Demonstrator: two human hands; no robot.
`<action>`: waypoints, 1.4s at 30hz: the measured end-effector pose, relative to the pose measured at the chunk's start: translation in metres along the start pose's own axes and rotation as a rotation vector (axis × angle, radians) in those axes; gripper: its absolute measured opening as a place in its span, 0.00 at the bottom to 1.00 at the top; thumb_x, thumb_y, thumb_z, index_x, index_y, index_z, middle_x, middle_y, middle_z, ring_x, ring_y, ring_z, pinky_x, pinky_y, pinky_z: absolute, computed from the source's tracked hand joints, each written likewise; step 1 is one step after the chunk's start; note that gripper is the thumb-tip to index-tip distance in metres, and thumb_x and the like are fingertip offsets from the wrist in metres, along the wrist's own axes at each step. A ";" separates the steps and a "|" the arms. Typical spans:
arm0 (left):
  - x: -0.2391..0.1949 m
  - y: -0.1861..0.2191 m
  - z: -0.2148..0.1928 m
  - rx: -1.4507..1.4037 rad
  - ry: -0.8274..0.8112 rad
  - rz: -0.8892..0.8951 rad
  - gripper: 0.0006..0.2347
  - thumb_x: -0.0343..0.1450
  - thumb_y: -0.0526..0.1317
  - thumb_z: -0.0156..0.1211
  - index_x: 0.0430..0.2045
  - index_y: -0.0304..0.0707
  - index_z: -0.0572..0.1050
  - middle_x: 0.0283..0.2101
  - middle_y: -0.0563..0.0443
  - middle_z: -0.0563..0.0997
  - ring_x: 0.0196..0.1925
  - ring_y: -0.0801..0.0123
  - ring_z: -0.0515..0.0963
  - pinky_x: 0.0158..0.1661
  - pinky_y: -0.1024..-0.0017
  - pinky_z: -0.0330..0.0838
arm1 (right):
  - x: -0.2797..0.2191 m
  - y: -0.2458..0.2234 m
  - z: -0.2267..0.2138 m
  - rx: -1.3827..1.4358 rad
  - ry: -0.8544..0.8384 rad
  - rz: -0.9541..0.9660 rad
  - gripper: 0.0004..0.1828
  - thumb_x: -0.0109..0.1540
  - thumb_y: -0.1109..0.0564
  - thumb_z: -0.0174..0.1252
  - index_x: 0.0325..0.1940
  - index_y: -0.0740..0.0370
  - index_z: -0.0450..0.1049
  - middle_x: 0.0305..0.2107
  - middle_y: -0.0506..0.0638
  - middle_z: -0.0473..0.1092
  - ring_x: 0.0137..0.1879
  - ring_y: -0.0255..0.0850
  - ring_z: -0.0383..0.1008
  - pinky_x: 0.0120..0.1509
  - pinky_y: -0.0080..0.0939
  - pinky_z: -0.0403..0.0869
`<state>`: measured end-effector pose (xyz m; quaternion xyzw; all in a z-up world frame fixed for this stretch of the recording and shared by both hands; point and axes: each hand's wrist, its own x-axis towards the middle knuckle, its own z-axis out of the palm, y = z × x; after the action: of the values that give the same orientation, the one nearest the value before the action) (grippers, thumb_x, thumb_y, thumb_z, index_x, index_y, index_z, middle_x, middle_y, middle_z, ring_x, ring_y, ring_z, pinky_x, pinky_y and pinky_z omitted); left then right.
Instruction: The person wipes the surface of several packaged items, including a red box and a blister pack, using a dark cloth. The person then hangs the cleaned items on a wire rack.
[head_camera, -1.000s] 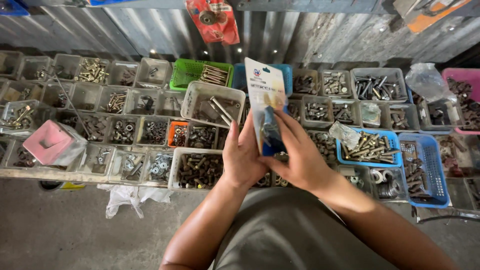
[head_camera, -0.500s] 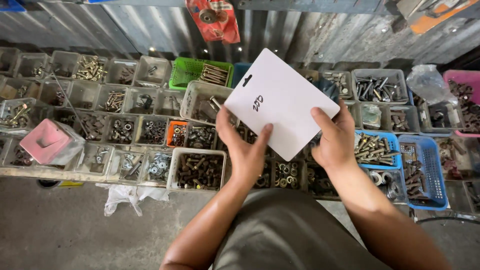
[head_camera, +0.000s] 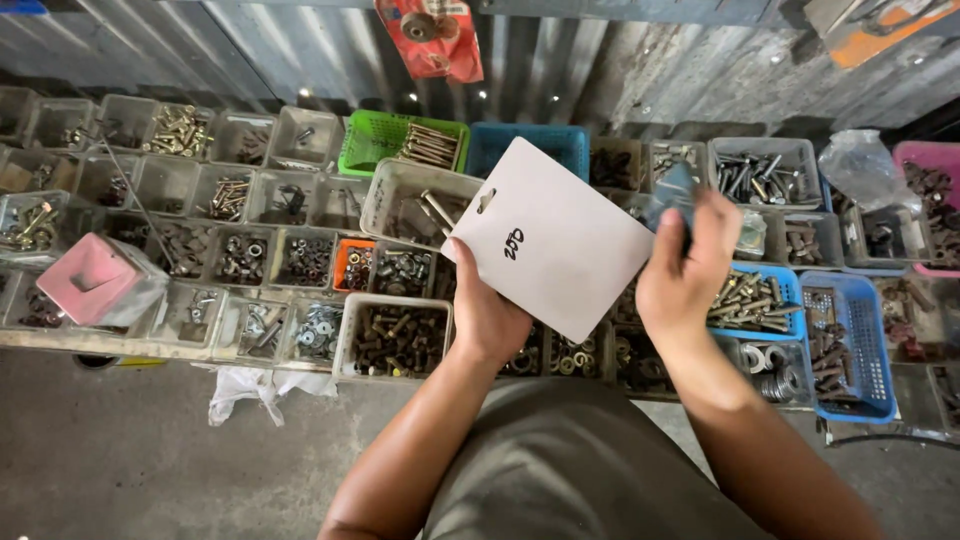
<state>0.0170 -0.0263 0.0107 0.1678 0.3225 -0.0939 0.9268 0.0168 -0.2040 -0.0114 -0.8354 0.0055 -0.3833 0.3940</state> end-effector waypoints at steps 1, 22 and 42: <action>0.000 -0.001 0.000 0.001 0.003 -0.004 0.35 0.70 0.66 0.49 0.59 0.32 0.71 0.60 0.31 0.75 0.60 0.43 0.77 0.57 0.49 0.73 | 0.002 -0.006 0.005 -0.003 -0.001 0.003 0.11 0.74 0.56 0.50 0.54 0.63 0.75 0.51 0.56 0.65 0.59 0.55 0.68 0.69 0.55 0.63; 0.039 0.021 -0.014 0.345 -0.080 -0.055 0.40 0.68 0.68 0.51 0.58 0.24 0.72 0.59 0.24 0.74 0.62 0.37 0.74 0.61 0.45 0.67 | 0.005 -0.022 0.039 -0.095 -0.569 -0.449 0.25 0.70 0.60 0.50 0.72 0.69 0.65 0.73 0.61 0.57 0.76 0.65 0.55 0.73 0.64 0.58; 0.032 0.034 0.021 0.381 -0.237 -0.277 0.36 0.68 0.70 0.52 0.38 0.26 0.81 0.36 0.34 0.84 0.37 0.50 0.86 0.42 0.56 0.83 | 0.000 -0.061 0.035 -0.241 -0.435 -0.690 0.15 0.65 0.58 0.58 0.55 0.65 0.77 0.58 0.61 0.70 0.65 0.63 0.69 0.64 0.61 0.69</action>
<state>0.0635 -0.0051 0.0146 0.2815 0.2082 -0.2978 0.8881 0.0215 -0.1391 0.0148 -0.8897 -0.3129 -0.3043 0.1341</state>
